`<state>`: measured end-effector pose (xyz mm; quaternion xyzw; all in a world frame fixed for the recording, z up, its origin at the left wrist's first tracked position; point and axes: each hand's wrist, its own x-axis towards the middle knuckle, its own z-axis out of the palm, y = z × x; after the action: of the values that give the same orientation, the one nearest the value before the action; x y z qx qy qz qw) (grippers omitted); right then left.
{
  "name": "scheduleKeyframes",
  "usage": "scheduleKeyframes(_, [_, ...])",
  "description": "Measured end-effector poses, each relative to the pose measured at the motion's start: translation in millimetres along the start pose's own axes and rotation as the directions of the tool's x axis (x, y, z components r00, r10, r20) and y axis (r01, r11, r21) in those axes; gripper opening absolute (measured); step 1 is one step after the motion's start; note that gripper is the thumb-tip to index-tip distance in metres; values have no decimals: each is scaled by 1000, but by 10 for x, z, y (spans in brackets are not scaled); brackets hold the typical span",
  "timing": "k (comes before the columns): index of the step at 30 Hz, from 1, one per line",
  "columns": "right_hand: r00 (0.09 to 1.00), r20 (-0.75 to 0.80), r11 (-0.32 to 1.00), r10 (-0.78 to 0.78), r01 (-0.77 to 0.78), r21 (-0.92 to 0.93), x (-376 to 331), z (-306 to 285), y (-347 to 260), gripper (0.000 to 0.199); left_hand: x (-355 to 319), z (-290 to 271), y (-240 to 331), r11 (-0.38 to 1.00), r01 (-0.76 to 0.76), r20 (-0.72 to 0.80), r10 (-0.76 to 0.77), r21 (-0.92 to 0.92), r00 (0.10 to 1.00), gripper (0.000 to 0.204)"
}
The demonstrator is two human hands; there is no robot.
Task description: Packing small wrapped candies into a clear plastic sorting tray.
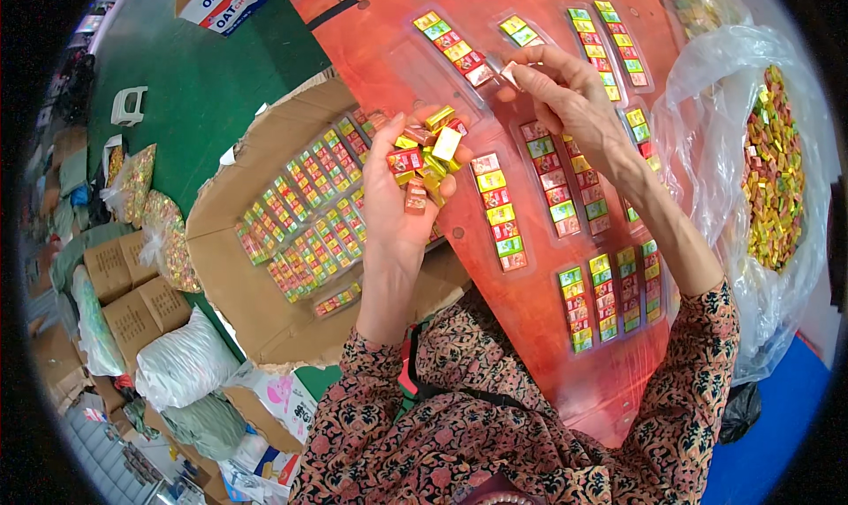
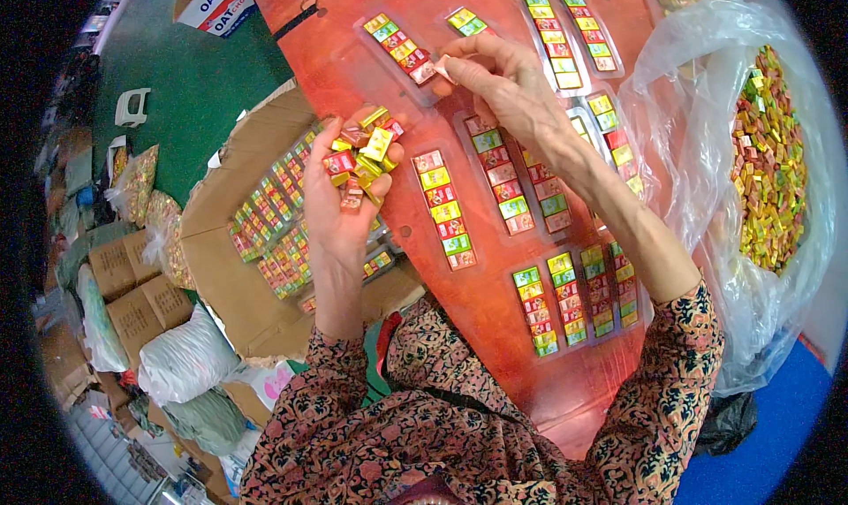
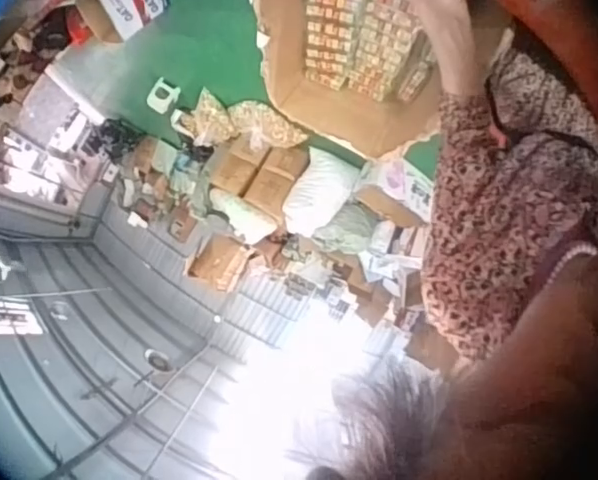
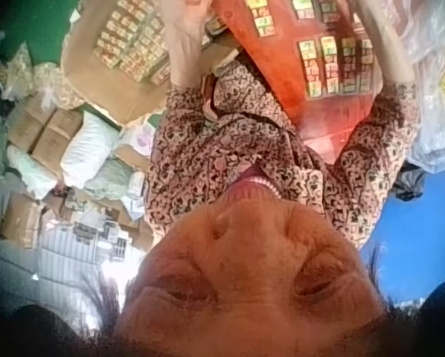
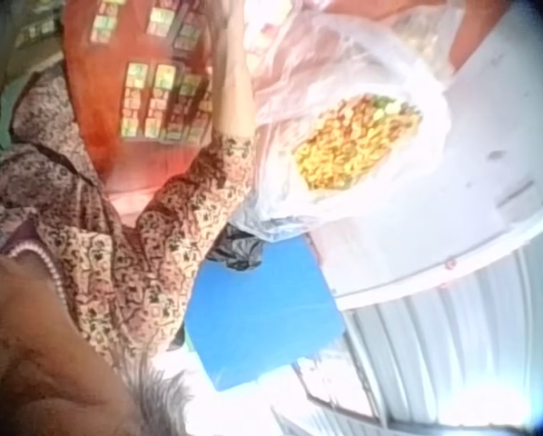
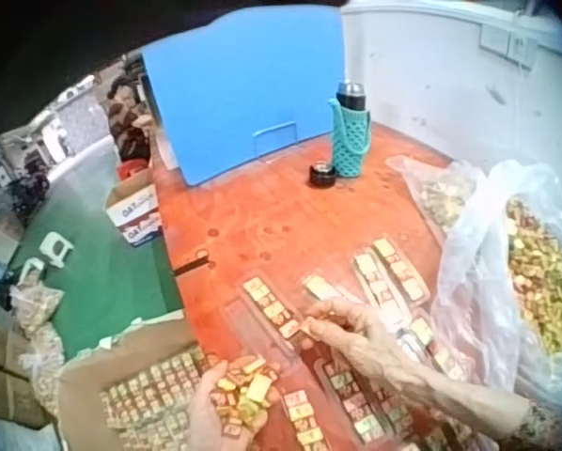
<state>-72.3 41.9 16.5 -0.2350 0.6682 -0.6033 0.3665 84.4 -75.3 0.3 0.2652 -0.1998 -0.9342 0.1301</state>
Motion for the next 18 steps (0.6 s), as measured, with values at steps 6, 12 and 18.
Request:
scheduleKeyframes(6, [967, 205, 943, 154, -206, 261, 17, -150, 34, 29, 34, -32, -8, 998, 29, 26, -28, -47, 999, 34])
scheduleKeyframes(12, [981, 169, 990, 93, -110, 90, -99, 198, -194, 28, 23, -62, 33, 995, 43, 30, -41, -87, 999, 34])
scheduleKeyframes(18, [940, 192, 832, -282, 339, -438, -313, 469, -165, 25, 34, -137, 17, 996, 22, 33, -19, -84, 999, 31])
